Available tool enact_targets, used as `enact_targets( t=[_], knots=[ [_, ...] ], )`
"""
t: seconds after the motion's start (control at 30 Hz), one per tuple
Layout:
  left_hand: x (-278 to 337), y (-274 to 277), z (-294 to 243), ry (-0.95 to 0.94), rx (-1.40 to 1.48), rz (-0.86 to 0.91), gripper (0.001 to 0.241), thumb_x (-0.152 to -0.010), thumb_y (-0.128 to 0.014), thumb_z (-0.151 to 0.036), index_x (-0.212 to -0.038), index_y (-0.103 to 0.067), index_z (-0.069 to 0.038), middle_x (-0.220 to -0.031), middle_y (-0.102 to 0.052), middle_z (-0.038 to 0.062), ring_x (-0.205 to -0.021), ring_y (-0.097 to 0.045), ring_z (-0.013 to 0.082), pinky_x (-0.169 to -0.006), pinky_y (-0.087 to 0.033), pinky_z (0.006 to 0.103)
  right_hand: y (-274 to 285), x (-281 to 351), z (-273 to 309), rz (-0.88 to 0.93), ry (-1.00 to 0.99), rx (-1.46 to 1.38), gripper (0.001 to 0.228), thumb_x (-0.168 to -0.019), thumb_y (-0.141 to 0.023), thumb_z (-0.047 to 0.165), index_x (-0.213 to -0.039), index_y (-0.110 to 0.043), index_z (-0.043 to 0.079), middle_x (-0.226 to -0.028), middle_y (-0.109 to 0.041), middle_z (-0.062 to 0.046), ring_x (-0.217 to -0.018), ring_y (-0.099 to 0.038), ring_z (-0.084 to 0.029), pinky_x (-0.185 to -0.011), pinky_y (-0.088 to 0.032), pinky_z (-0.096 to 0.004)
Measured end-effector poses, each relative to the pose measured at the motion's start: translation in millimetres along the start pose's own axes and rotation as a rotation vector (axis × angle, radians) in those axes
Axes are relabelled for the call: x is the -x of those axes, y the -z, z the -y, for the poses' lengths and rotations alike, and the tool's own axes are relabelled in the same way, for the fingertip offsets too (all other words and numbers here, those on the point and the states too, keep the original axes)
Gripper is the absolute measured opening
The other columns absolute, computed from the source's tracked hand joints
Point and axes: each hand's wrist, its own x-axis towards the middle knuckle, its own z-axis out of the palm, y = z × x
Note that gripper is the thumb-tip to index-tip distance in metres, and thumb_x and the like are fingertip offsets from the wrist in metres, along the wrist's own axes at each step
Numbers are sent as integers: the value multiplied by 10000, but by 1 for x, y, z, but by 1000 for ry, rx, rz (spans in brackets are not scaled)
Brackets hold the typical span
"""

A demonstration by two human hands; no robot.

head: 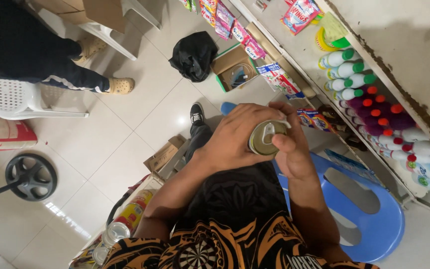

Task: Wiping down individual cans of food with a cloth and placing them on store shelves.

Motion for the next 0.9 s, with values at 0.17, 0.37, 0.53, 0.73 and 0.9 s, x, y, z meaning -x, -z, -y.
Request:
enact_targets(
  t=[0.17,0.37,0.53,0.73,0.9],
  knots=[
    [-4,-6,-4,-25,11,5,496,-951,-761,-357,-1347,-609,-99,-1200,-670,105,-1112,-687,364,-983,-555,497,7,2,1,-18,10,60,882,-781,-804,320,-1488,-354,44,-1262,-539,-97,-1210,-539,-199,-1036,-478,-377],
    [2,-16,3,37,114,-4,637,-881,-829,-372,-1388,-576,-81,-1211,-679,122,-1115,-689,378,-989,-553,518,14,8,2,-43,34,2,891,-768,-801,277,-1501,-356,37,-1243,-597,-144,-1177,-597,-233,-1005,-519,-376],
    [3,-22,5,62,179,-22,565,-877,-825,-404,-1316,-630,-108,-1198,-695,97,-1120,-695,359,-988,-548,510,18,12,6,-27,29,26,856,-767,-817,291,-1473,-389,64,-1249,-612,-138,-1189,-582,-199,-1020,-510,-381],
    [0,-23,2,1,126,-24,523,-924,-761,-456,-1281,-639,-94,-1172,-683,120,-1102,-685,386,-991,-543,528,15,11,12,-5,38,24,891,-747,-823,266,-1490,-385,45,-1232,-600,-109,-1199,-581,-191,-1026,-504,-366],
    [-1,-26,5,-26,122,-63,542,-910,-747,-517,-1251,-657,-106,-1167,-697,88,-1113,-695,363,-1019,-536,515,13,8,12,-2,33,47,909,-750,-818,304,-1488,-370,22,-1302,-555,-159,-1272,-542,-251,-1068,-478,-401]
  ],
)
